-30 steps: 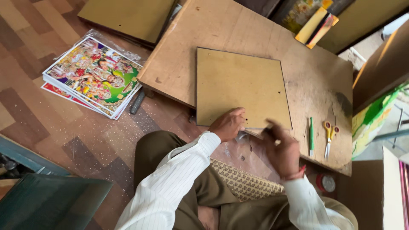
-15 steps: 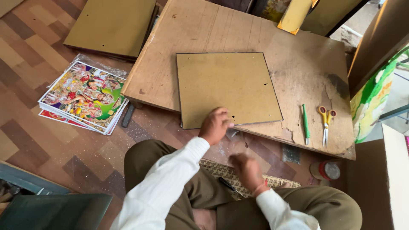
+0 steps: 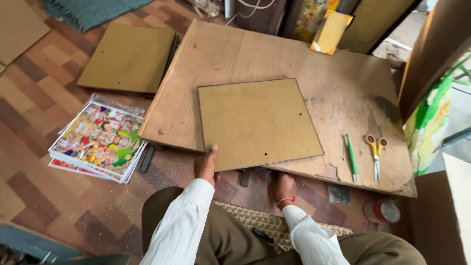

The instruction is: The person sits on the floor at a low workbench and uses a small hand tool to press fasteners into the backing board of a picture frame. They then take a black frame from a box, place the backing board and a white paper insert into it, and press the backing into place before continuing to work on the frame back with the tool.

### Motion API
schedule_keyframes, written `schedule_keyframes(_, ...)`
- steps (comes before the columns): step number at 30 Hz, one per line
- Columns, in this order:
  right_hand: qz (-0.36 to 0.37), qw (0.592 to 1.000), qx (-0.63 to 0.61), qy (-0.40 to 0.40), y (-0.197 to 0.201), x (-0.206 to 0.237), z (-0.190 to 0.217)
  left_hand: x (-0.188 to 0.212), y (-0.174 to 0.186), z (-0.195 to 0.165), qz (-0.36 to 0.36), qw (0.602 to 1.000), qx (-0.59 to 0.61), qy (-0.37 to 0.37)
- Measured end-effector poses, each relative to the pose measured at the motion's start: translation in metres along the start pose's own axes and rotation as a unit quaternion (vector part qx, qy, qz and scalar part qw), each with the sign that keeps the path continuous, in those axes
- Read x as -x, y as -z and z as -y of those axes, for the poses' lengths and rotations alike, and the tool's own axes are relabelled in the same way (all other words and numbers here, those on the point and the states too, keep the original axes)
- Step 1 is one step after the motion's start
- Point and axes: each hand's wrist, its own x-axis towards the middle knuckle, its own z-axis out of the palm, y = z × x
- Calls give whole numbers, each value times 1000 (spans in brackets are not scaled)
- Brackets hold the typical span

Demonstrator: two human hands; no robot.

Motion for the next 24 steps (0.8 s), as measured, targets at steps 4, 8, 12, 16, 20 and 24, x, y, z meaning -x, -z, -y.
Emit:
schedule_keyframes(4,-36,999,5,30,7,2,0,25,-8,5,8,998,15,-61)
schedule_keyframes(8,-56,997,-51,32,12,7,-4,41,-12,19,-42,991,99,-77)
schedule_keyframes(12,-24,997,-63,-31,15,11,-10,54,-12,40,-20,978,175,-110)
schedule_keyframes(16,-75,990,-121,-1,12,13,-12,71,-15,58,34,971,220,-90)
schedule_keyframes(20,-79,994,-67,47,7,9,-8,85,-18,68,188,960,205,3)
schedule_keyframes(24,1,1000,24,9,5,0,-3,83,-16,60,199,973,114,32)
